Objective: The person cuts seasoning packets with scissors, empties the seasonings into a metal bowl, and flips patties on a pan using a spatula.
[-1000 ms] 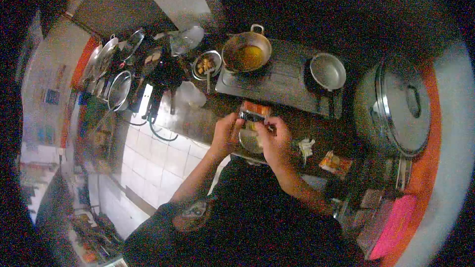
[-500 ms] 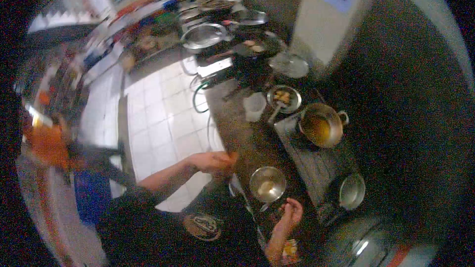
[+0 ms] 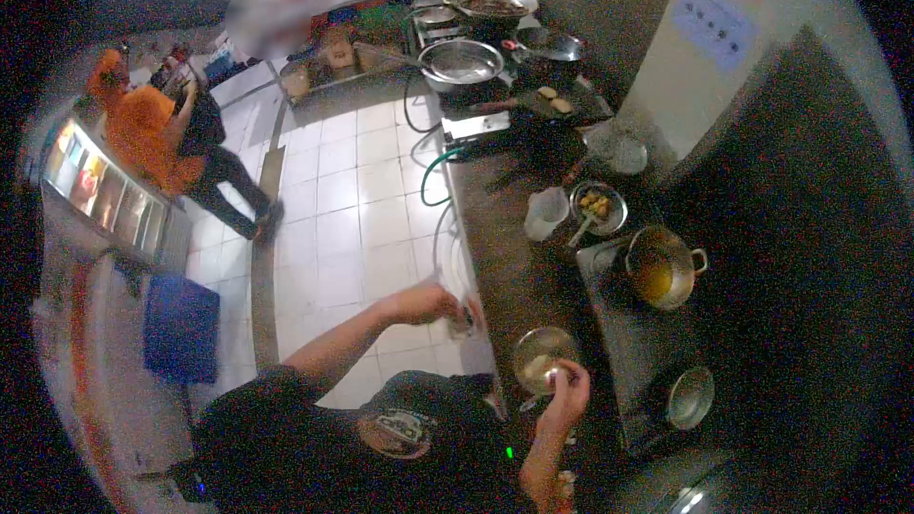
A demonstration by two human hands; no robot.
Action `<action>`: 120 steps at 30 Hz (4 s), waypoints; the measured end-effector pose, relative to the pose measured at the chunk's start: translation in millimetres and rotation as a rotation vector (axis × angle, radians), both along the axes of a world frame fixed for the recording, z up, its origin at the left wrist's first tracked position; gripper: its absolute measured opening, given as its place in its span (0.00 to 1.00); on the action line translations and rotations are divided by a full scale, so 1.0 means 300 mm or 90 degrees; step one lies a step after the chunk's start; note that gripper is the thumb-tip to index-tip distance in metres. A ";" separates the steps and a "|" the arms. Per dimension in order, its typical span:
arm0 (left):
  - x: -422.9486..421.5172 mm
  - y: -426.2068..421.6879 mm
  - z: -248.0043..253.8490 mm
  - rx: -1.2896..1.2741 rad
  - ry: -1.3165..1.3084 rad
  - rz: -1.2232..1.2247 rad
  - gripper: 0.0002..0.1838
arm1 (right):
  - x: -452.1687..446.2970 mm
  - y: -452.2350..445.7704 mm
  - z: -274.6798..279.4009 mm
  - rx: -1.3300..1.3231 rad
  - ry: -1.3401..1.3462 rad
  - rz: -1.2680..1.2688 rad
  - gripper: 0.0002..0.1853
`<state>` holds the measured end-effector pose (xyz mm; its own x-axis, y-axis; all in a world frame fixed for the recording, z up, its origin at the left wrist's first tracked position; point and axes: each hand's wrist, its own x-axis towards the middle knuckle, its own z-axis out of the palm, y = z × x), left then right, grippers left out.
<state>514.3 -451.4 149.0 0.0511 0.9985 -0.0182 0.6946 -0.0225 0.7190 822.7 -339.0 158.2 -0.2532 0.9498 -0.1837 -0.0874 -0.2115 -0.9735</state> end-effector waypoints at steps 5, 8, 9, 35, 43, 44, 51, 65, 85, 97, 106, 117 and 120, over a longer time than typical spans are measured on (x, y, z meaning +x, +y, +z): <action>0.001 -0.315 0.141 -0.102 -0.450 0.322 0.19 | -0.109 -0.142 -0.047 0.026 0.000 0.123 0.07; -0.115 -0.525 -0.083 -0.177 0.154 0.231 0.20 | -0.185 -0.295 -0.003 -0.018 -0.034 0.225 0.07; -0.080 -0.601 0.016 -0.070 -0.141 0.287 0.19 | -0.233 -0.363 0.067 -0.037 -0.009 0.256 0.07; 0.192 -1.495 0.514 -0.020 -0.053 0.307 0.12 | -0.573 -1.167 0.376 0.157 0.046 0.976 0.11; 0.251 -1.548 0.427 0.009 -0.025 0.370 0.15 | -0.553 -1.177 0.192 0.165 0.022 0.936 0.08; 0.260 -1.553 0.422 0.005 -0.046 0.381 0.14 | -0.544 -1.182 0.204 0.137 0.031 0.941 0.08; 0.291 -1.576 0.355 -0.015 -0.007 0.388 0.16 | -0.501 -1.228 0.254 0.095 0.030 0.946 0.06; 0.331 -1.576 0.355 -0.085 0.000 0.413 0.17 | -0.455 -1.198 0.169 0.232 -0.171 0.942 0.09; 0.350 -1.550 0.157 0.103 0.000 0.493 0.09 | -0.480 -1.207 0.115 0.366 -0.114 0.944 0.08; 0.358 -1.498 0.165 0.109 0.018 0.532 0.09 | -0.475 -1.209 0.115 0.290 -0.180 0.904 0.09; 0.317 -1.438 0.153 0.226 0.014 0.524 0.06 | -0.477 -1.150 0.156 0.416 -0.145 0.882 0.06; 0.317 -1.105 0.253 0.286 -0.011 0.430 0.04 | -0.370 -0.942 0.241 0.455 -0.084 0.624 0.04; 0.312 -1.041 0.242 0.298 -0.050 0.373 0.01 | -0.343 -0.896 0.209 0.450 -0.064 0.587 0.04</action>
